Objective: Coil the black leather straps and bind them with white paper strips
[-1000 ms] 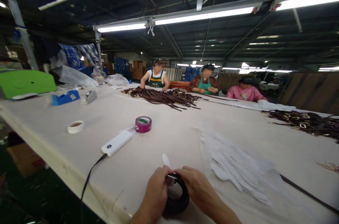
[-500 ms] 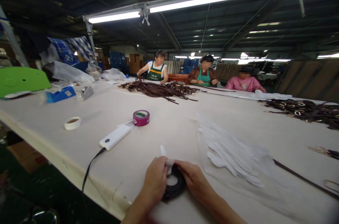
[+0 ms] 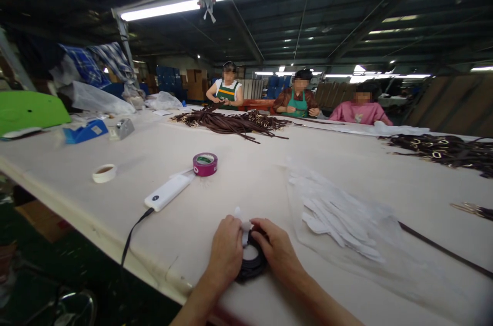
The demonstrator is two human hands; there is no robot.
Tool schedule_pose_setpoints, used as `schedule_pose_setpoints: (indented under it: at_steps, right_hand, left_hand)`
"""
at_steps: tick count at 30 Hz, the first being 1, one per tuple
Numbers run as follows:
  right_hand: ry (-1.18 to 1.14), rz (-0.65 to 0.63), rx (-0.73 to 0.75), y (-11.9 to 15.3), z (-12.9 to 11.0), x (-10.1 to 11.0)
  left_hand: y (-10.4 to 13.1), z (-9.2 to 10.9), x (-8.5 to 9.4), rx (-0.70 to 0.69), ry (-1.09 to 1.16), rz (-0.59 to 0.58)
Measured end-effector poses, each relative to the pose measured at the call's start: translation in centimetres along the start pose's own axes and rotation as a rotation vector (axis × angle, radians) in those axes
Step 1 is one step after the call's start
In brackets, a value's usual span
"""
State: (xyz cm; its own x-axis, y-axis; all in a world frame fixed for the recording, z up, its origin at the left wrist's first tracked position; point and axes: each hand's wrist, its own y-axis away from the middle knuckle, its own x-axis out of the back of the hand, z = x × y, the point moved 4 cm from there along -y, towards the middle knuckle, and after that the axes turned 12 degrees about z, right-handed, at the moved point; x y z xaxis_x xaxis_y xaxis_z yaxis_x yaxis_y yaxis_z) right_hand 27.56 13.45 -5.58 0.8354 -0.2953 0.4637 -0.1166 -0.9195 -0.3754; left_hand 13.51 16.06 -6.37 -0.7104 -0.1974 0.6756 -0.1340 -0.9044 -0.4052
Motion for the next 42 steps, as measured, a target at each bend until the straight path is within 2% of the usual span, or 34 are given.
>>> schedule_pose_setpoints:
  at_steps: [4, 6, 11, 15, 25, 30, 35, 38, 42]
  right_hand:
    - [0.023, -0.155, -0.02, 3.0, -0.2, 0.7]
    - [0.084, -0.174, 0.007, 4.2, -0.5, 0.4]
    - [0.247, 0.051, 0.09, 4.5, -1.4, -1.4]
    - [0.223, 0.113, 0.242, 3.9, -2.0, -2.0]
    - [0.074, -0.066, 0.24, 2.8, -1.3, -1.8]
    - [-0.018, -0.153, 0.183, 1.9, -0.9, -1.4]
    - [-0.12, -0.237, 0.18, 1.4, -1.0, -1.2]
    - [-0.127, -0.291, 0.209, 1.2, -0.8, -1.0]
    - [-0.033, -0.323, 0.277, 0.9, -0.5, -0.3]
  left_hand:
    - [-0.1, 0.3, 0.2, 0.021, -0.003, 0.011]
    - [-0.2, 0.4, 0.4, 0.033, 0.001, 0.016]
    - [-0.6, 0.2, 1.0, 0.068, 0.035, 0.006]
    - [-0.7, 0.2, 1.2, 0.044, 0.053, -0.014]
    - [-0.5, 0.8, 1.8, -0.025, -0.11, -0.082]
    - [-1.2, 1.0, 2.5, -0.078, -0.172, -0.183]
    - [-2.7, 0.8, 3.7, -0.068, -0.166, -0.234]
    - [-3.3, 0.9, 4.0, -0.047, -0.131, -0.237]
    - [-2.7, 0.5, 3.1, 0.024, -0.057, -0.175]
